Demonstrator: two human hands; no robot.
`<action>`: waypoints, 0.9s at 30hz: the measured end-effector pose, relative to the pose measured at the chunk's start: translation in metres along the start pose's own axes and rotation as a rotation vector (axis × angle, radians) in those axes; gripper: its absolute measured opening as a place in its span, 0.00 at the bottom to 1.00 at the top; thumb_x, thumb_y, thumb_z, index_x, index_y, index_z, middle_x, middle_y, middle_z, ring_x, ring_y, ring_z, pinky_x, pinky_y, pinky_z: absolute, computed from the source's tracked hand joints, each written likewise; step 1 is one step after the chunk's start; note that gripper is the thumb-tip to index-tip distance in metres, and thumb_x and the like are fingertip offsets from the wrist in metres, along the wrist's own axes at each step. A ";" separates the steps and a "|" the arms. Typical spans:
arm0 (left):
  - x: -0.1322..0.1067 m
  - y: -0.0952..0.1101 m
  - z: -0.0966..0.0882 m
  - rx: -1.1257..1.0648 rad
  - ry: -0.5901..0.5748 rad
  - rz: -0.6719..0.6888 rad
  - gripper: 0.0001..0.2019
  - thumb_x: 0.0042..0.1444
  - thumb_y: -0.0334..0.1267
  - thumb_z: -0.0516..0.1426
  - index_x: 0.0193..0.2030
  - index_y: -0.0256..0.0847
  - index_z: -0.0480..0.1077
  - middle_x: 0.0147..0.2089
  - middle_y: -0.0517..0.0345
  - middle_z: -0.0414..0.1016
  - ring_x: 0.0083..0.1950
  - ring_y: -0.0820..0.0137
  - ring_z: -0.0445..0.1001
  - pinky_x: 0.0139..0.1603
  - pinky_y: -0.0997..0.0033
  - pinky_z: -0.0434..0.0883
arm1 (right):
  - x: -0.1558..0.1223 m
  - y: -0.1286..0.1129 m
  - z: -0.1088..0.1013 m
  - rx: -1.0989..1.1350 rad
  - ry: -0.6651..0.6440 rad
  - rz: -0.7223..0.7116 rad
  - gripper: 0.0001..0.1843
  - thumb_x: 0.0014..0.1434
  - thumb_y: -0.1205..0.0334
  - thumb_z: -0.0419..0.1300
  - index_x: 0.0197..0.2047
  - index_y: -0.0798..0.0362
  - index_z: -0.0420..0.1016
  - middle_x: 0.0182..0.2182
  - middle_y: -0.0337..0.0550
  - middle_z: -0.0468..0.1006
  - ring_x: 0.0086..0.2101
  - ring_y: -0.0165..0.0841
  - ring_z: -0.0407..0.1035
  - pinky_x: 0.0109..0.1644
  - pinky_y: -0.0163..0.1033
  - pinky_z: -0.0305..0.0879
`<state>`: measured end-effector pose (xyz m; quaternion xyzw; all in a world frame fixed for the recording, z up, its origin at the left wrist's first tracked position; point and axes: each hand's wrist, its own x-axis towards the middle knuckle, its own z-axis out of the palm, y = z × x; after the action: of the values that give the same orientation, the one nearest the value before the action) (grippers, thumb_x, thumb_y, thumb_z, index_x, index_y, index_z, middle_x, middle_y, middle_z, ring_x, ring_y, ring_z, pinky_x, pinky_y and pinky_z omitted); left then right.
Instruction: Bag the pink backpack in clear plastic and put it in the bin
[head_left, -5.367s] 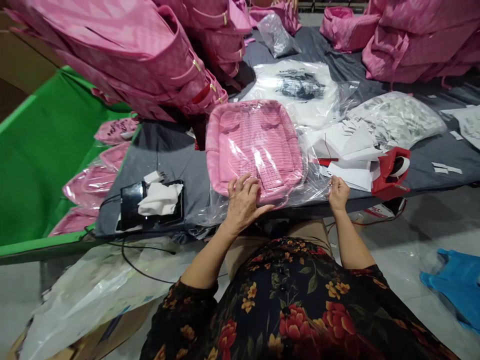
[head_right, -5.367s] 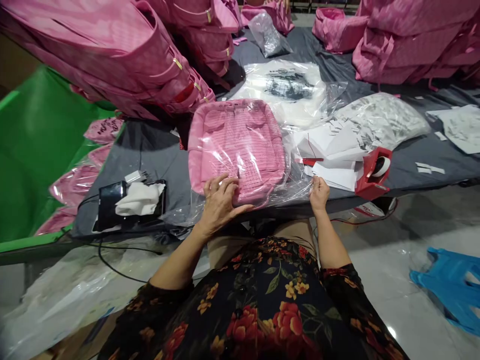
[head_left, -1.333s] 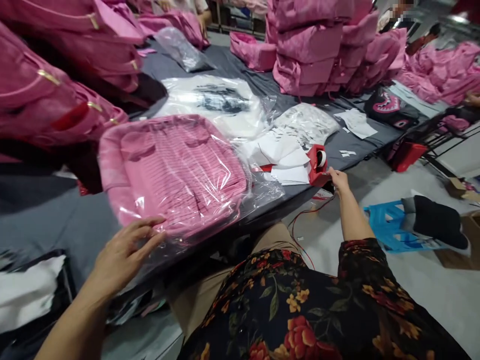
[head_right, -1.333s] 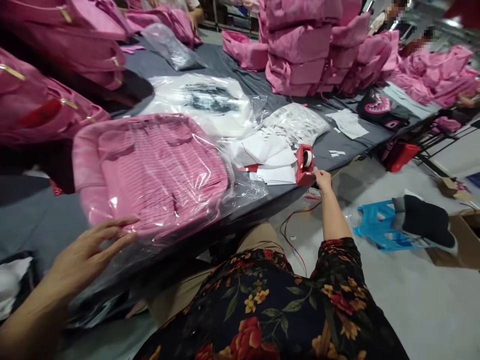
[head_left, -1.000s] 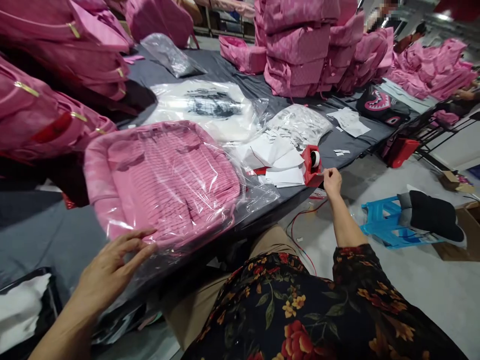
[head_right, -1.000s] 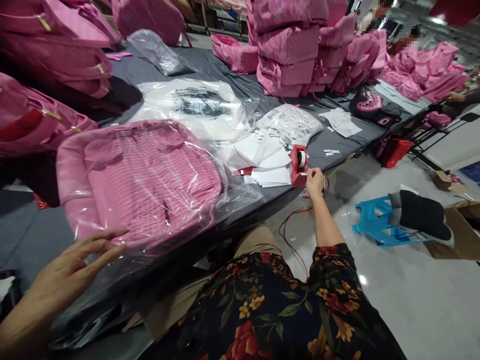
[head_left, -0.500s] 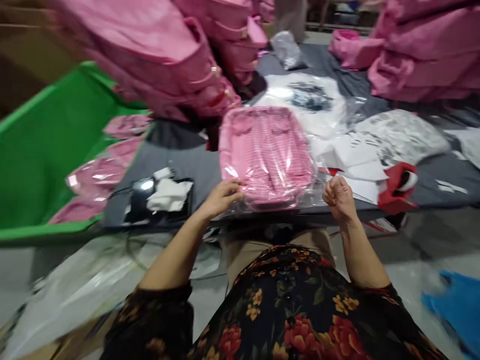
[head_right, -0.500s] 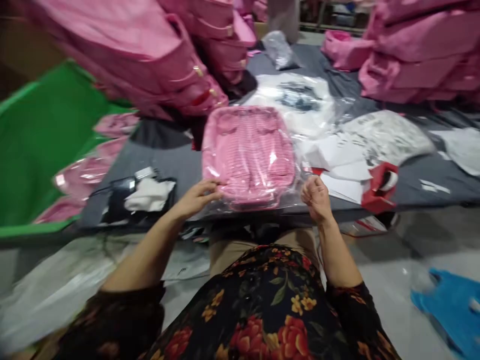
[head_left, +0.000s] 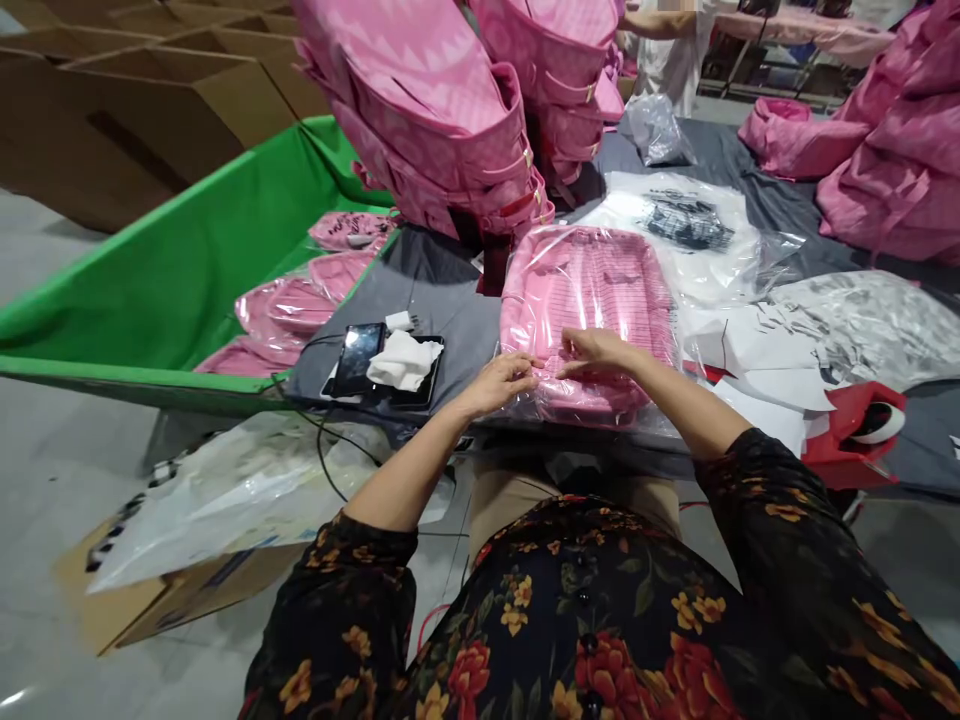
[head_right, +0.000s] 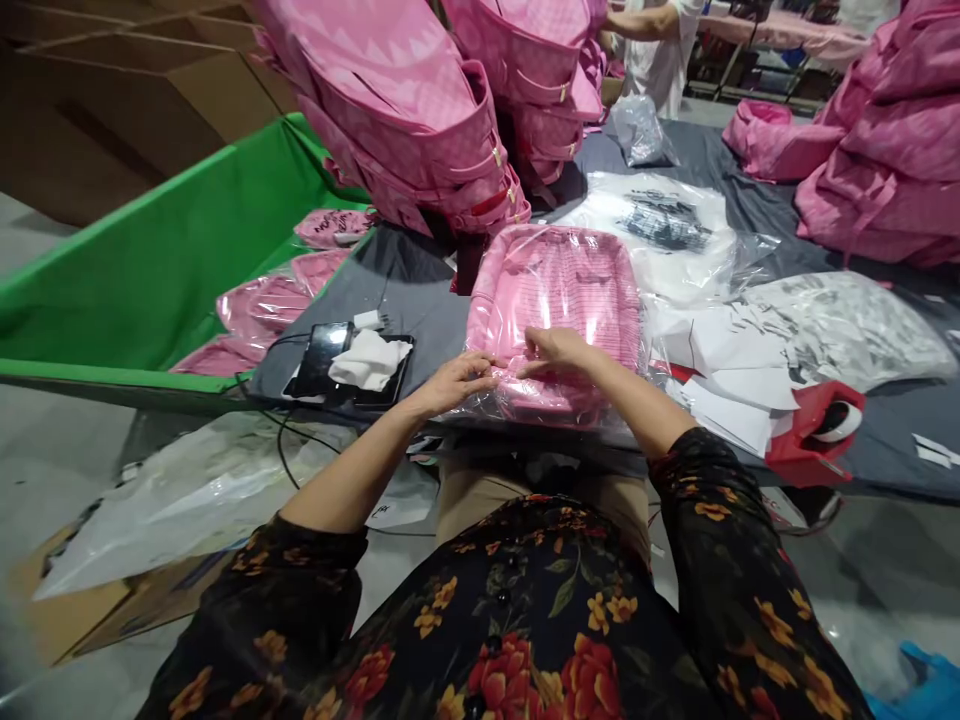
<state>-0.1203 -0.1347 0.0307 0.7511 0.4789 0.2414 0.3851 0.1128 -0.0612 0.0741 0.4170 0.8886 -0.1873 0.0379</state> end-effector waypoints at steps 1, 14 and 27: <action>0.000 -0.001 0.000 0.004 -0.003 0.001 0.12 0.59 0.41 0.59 0.25 0.42 0.68 0.60 0.53 0.78 0.61 0.59 0.74 0.67 0.52 0.66 | -0.006 0.001 -0.002 0.019 0.032 0.017 0.21 0.56 0.47 0.73 0.41 0.51 0.71 0.31 0.40 0.77 0.29 0.32 0.63 0.34 0.35 0.48; -0.004 -0.003 -0.017 -0.060 0.165 -0.006 0.11 0.54 0.47 0.62 0.31 0.42 0.75 0.53 0.50 0.81 0.56 0.60 0.76 0.65 0.56 0.68 | -0.014 -0.052 0.051 0.102 0.202 0.026 0.18 0.60 0.45 0.68 0.41 0.51 0.74 0.34 0.46 0.80 0.34 0.39 0.72 0.34 0.37 0.55; 0.056 -0.018 0.018 -0.962 0.466 -0.420 0.25 0.44 0.49 0.69 0.46 0.34 0.76 0.43 0.44 0.83 0.46 0.57 0.80 0.50 0.62 0.75 | -0.177 0.062 0.117 0.466 0.733 0.672 0.52 0.53 0.23 0.54 0.69 0.51 0.60 0.32 0.45 0.77 0.31 0.50 0.75 0.38 0.54 0.72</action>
<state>-0.0929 -0.0862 0.0051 0.3070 0.5263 0.5095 0.6076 0.2640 -0.1968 -0.0132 0.7131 0.5964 -0.1994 -0.3098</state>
